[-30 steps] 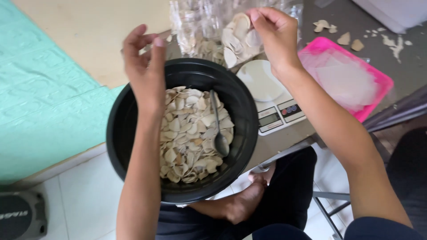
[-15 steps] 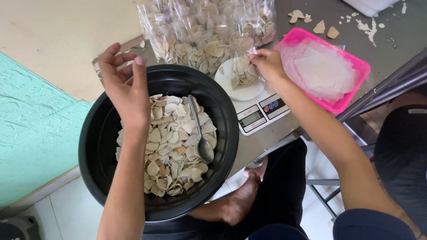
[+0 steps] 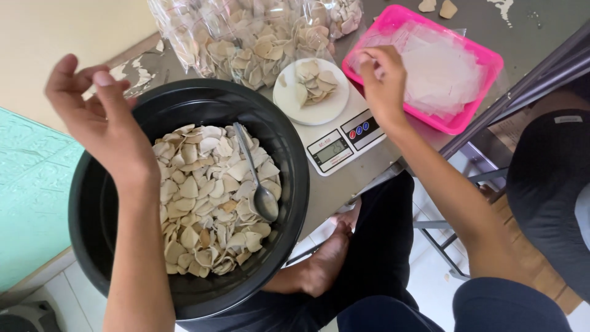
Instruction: Scooping dried chips from a bowl into small plastic bags for packaging
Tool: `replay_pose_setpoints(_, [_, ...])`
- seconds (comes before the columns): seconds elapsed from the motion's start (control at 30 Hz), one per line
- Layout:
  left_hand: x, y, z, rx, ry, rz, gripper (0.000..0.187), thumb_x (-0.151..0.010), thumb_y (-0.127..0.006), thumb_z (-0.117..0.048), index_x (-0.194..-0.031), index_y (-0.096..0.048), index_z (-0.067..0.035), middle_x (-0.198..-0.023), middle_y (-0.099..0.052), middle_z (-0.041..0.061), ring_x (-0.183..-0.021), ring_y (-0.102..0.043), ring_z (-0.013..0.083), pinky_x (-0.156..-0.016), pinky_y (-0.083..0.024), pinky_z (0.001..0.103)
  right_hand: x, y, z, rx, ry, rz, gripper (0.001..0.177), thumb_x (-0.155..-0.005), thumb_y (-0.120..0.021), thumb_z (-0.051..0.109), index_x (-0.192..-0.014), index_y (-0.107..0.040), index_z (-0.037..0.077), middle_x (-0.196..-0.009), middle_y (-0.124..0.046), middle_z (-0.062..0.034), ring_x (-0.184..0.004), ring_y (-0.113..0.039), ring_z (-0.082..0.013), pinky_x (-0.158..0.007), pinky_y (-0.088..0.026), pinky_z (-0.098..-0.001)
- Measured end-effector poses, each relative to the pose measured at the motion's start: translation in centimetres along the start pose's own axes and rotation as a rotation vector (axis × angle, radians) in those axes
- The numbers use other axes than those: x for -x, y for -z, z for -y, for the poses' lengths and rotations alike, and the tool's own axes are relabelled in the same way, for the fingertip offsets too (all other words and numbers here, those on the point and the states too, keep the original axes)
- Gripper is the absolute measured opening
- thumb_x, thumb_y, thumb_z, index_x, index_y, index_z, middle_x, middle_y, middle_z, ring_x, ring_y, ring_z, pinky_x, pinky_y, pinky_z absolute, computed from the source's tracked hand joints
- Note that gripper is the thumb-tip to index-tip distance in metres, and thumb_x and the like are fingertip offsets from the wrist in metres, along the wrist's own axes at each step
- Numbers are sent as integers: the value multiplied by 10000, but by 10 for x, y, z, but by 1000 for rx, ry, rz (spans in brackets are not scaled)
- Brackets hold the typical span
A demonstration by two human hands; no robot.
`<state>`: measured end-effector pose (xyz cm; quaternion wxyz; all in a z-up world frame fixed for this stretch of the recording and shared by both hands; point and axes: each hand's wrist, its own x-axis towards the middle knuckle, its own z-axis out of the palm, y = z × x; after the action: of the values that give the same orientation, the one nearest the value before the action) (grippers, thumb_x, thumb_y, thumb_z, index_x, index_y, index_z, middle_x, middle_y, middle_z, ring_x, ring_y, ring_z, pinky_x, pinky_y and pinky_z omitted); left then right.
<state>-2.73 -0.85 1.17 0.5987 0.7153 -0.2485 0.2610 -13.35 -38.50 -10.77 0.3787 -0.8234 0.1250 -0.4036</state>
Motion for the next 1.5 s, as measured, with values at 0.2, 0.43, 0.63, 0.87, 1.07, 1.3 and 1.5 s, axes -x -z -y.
replay_pose_setpoints(0.2, [-4, 1, 1, -58, -36, -18, 254, -1161, -457, -217, -1355, -447, -54, -1203, -553, 113, -1002, -630, 232, -808, -518, 315, 41, 57, 4, 312, 311, -65, 126, -991, -661, -13, -1087, -717, 47, -1028, -593, -103, -915, -516, -273, -850, -383, -395])
replay_pose_setpoints(0.43, [1, 4, 3, -24, -50, -1, 242, -1177, -452, -218, -1360, -447, -59, -1219, -528, 123, -1027, -618, 253, -843, -515, 333, 63, 67, -27, 647, 295, 23, 170, -972, -812, 187, -1120, -760, 123, -1106, -590, -56, -984, -496, -302, -749, -431, -425])
replay_pose_setpoints(0.63, [2, 4, 3, -39, -23, -6, 233, -1163, -454, -218, -1348, -456, -75, -1217, -541, 106, -1026, -629, 246, -845, -516, 325, 57, 70, -44, 673, 263, -5, 142, -956, -798, 86, -1088, -746, 94, -1072, -586, -89, -925, -510, -332, -736, -458, -459])
replay_pose_setpoints(0.87, [1, 3, 1, -48, -14, -9, 240, -1159, -446, -236, -1347, -457, -87, -1225, -544, 100, -1027, -636, 242, -836, -515, 319, 31, 95, -81, 716, 223, -42, 199, -942, -831, 94, -1130, -767, 77, -1046, -599, -135, -941, -511, -352, -766, -474, -457])
replay_pose_setpoints(1.07, [0, 3, 4, -61, 17, -23, 239, -1148, -436, -242, -1333, -467, -96, -1210, -561, 83, -1024, -647, 219, -824, -517, 309, 28, 86, -51, 816, 228, -133, 282, -914, -802, 74, -1186, -729, 86, -1170, -549, -120, -1009, -503, -335, -713, -432, -464])
replay_pose_setpoints(1.3, [-2, 0, 14, -34, 69, -108, 223, -1110, -437, -221, -1304, -500, -132, -1179, -604, 48, -985, -646, 176, -800, -508, 281, 3, 44, 78, 188, 494, 136, 118, -1029, -652, -61, -1121, -709, -14, -1025, -707, -131, -902, -622, -280, -862, -448, -414])
replay_pose_setpoints(1.5, [-5, -1, 18, 12, 100, -225, 205, -1064, -479, -342, -1199, -545, -203, -1110, -631, -10, -941, -691, 150, -779, -536, 290, 0, -26, 179, 23, 798, 916, 148, -987, -664, 28, -1116, -736, 23, -948, -758, -81, -812, -669, -250, -764, -522, -407])
